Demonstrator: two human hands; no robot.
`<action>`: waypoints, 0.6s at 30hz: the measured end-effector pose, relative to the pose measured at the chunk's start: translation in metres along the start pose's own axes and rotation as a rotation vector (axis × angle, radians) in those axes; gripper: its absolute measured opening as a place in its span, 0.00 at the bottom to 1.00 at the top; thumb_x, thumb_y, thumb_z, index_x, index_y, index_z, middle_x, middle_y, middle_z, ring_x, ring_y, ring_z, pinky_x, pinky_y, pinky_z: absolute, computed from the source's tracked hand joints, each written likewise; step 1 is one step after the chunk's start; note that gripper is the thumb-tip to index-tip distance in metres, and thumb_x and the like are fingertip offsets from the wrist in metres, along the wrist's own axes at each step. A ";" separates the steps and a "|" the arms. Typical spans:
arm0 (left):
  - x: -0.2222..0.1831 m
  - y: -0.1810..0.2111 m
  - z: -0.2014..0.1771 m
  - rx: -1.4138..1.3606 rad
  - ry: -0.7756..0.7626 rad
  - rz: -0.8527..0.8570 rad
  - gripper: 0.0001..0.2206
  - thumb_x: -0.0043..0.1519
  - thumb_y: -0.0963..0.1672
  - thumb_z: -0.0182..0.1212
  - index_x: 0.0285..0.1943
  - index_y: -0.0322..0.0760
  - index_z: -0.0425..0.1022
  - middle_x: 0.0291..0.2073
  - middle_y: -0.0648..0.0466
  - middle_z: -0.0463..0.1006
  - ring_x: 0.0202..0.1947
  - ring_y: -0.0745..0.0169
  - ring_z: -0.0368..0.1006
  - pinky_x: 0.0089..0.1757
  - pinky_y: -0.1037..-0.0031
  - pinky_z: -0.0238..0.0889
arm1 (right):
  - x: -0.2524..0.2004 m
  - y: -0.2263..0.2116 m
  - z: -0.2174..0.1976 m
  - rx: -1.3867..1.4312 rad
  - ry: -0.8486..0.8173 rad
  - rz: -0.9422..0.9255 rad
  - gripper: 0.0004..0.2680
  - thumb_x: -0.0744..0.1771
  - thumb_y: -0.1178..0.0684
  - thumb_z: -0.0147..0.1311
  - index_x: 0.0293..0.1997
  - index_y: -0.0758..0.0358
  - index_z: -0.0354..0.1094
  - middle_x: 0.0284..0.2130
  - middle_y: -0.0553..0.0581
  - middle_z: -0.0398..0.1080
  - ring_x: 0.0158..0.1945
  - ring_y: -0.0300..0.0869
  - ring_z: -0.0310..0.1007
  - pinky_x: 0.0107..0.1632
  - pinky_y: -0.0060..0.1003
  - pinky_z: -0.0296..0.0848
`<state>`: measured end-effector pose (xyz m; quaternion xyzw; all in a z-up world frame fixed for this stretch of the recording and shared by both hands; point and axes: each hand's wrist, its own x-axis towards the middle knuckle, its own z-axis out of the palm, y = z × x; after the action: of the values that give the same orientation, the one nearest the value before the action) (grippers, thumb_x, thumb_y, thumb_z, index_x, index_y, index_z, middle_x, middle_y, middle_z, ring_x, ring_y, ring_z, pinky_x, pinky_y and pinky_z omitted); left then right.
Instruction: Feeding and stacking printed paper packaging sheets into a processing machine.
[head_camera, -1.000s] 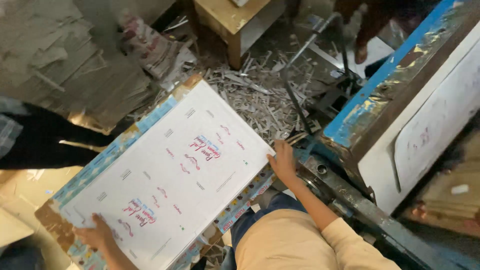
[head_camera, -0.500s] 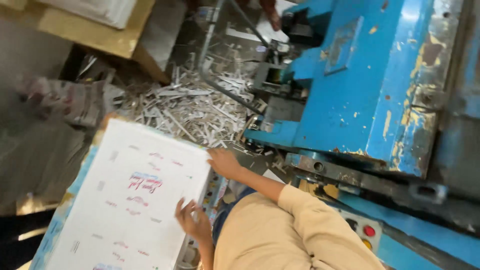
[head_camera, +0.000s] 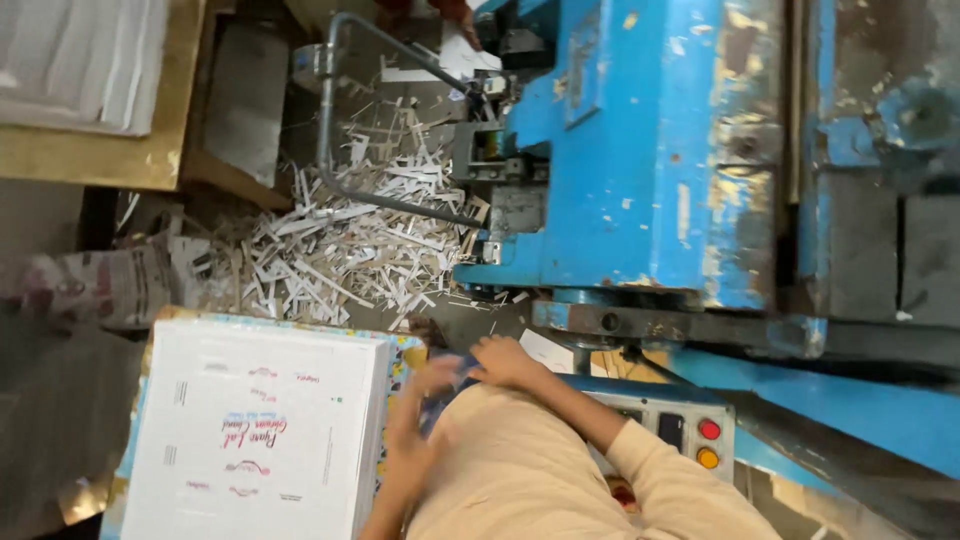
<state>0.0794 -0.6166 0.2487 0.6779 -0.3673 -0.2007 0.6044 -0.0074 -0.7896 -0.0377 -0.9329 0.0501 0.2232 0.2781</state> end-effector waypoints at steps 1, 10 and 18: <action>0.014 0.041 0.004 -0.002 -0.011 0.002 0.17 0.61 0.42 0.63 0.58 0.27 0.72 0.56 0.45 0.77 0.55 0.50 0.74 0.55 0.67 0.65 | -0.009 -0.001 -0.001 0.005 0.005 0.008 0.19 0.64 0.38 0.59 0.49 0.64 0.71 0.47 0.66 0.71 0.52 0.60 0.71 0.50 0.54 0.72; 0.110 -0.060 0.181 -0.452 -0.651 -0.135 0.38 0.64 0.46 0.67 0.82 0.31 0.53 0.74 0.45 0.65 0.73 0.54 0.61 0.69 0.62 0.54 | -0.023 0.027 0.029 0.176 0.203 -0.098 0.23 0.65 0.40 0.57 0.58 0.69 0.66 0.50 0.70 0.69 0.55 0.63 0.67 0.57 0.55 0.66; 0.265 -0.335 0.171 -0.684 0.294 -0.929 0.28 0.63 0.40 0.61 0.73 0.38 0.58 0.63 0.53 0.69 0.60 0.54 0.65 0.58 0.55 0.59 | -0.045 0.032 -0.027 0.397 0.237 0.059 0.20 0.67 0.38 0.53 0.61 0.56 0.67 0.54 0.63 0.71 0.59 0.56 0.70 0.58 0.46 0.70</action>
<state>0.2146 -0.9273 -0.0617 0.5551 0.1406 -0.4552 0.6819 -0.0446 -0.8326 -0.0139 -0.8778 0.1527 0.1058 0.4415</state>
